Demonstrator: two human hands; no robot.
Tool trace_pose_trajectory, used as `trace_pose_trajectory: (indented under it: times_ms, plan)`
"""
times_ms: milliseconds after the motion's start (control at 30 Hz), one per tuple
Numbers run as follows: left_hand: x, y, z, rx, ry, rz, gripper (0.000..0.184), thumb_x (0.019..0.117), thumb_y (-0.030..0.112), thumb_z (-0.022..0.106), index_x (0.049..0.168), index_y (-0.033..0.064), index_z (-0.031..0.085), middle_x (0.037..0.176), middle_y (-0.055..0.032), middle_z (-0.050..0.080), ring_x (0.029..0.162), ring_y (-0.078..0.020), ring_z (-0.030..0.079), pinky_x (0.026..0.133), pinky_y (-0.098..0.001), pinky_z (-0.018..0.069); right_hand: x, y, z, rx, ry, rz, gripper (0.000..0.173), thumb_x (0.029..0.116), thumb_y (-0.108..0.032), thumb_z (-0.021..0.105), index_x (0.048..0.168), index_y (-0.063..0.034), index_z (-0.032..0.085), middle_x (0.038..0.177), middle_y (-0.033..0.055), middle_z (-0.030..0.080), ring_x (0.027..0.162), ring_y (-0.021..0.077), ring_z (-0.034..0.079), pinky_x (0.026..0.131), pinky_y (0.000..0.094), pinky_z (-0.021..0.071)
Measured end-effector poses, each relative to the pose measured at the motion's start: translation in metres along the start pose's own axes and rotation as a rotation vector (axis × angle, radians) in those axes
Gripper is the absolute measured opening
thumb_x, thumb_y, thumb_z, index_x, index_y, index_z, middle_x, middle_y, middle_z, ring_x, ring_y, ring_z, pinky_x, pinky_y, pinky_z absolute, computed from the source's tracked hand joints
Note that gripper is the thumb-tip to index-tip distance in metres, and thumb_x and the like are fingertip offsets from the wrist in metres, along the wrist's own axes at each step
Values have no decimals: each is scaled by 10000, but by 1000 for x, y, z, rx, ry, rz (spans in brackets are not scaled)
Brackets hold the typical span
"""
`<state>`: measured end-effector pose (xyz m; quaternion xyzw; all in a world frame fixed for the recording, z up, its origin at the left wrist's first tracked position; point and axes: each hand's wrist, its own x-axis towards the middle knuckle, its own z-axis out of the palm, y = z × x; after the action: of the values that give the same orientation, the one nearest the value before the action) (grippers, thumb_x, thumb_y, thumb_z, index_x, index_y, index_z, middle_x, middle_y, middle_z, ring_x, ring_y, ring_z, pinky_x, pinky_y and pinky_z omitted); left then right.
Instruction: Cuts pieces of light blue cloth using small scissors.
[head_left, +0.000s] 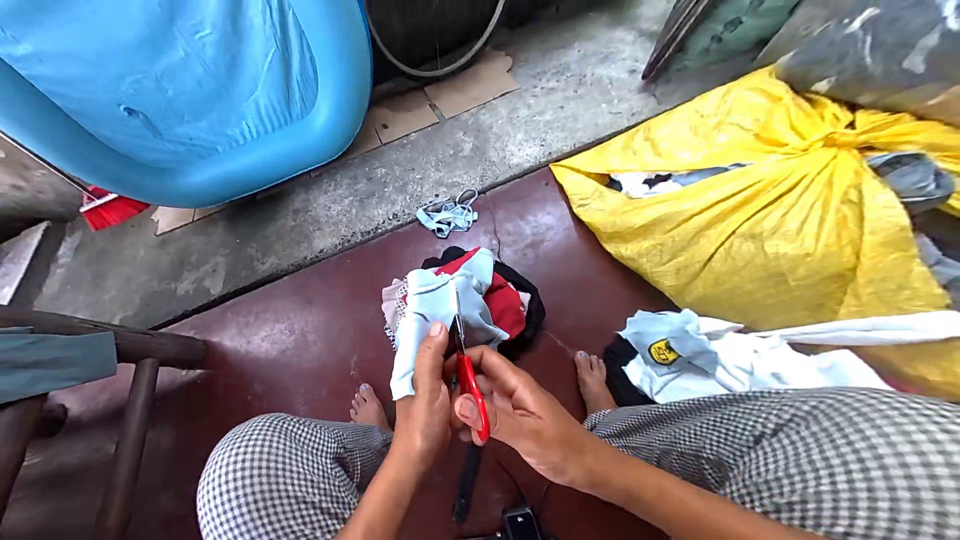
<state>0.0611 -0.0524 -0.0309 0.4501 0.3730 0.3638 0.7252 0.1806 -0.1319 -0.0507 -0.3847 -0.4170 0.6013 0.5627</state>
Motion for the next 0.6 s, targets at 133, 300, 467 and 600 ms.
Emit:
trace_pose_trajectory:
  times_ms: [133,300,467,600]
  plan:
    - [-2,-2,0,-2,-5,-10,454,1072,461,433,1165,78,658,942,-100,719,841,-156,709,767,-330,602,2,-3,-1,20,-14,6,363,1017,-324,635,1273,-97,516,944,54,650,811,126,657,735,272,570]
    - [0,-6,-2,15,-11,7,477,1073,461,430,1170,51,654,968,-112,711,883,-172,702,814,-347,592,2,-1,0,-11,12,10,407,1008,-360,642,1288,-97,507,969,42,651,816,118,651,711,263,563]
    - [1,-10,-5,75,-4,-14,530,1062,503,427,1072,38,681,873,-102,703,795,-161,692,748,-333,589,1,-3,5,35,89,53,376,992,-315,674,1252,-82,536,931,50,660,779,139,669,680,279,581]
    - [0,-7,-5,111,-9,-75,603,1084,502,332,948,26,675,732,-102,674,619,-147,658,578,-295,572,1,-7,6,137,83,81,311,1007,-233,652,1240,-56,544,881,69,668,734,163,684,665,309,606]
